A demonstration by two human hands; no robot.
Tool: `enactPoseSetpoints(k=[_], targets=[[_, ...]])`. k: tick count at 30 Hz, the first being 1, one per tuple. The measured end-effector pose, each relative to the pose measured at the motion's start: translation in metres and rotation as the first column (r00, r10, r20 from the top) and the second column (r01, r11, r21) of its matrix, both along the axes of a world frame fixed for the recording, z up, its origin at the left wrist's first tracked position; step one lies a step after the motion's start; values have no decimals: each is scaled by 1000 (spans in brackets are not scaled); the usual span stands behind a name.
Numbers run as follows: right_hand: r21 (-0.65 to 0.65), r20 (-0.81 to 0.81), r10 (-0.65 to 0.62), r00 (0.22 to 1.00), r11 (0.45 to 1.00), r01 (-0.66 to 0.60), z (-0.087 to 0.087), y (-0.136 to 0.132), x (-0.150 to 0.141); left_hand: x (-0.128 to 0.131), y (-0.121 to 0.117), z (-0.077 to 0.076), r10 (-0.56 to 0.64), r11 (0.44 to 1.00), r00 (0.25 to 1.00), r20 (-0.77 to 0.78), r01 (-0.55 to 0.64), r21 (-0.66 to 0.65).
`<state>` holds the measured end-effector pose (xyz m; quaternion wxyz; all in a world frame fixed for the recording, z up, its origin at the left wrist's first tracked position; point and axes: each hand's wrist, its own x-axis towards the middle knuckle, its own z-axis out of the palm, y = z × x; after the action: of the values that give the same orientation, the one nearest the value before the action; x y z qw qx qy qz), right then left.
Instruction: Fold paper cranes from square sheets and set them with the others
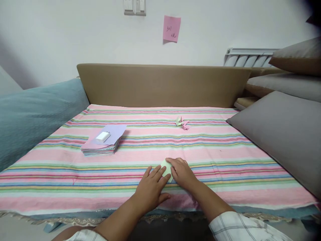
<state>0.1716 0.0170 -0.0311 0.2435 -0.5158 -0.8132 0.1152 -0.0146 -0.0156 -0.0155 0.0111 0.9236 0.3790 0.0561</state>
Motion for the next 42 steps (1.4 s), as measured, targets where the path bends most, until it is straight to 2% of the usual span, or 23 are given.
enactPoseSetpoints(k=[11,16,21,33,42], targets=[[-71,84,-35,996,997,41,5,3,-8,0,0,-2,8,1000,1000,5,-8,-2],[-67,107,-49,993,996,57,7,4,-10,-5,-2,-2,72,997,996,54,-73,13],[-14,109,-66,992,998,68,6,4,-13,-12,-4,1,140,989,988,61,-142,32],[144,260,-139,955,984,104,1,3,-23,-14,-5,3,143,989,987,67,-146,35],[80,329,-35,944,997,9,5,-2,-24,-14,-6,4,160,986,985,69,-162,24]])
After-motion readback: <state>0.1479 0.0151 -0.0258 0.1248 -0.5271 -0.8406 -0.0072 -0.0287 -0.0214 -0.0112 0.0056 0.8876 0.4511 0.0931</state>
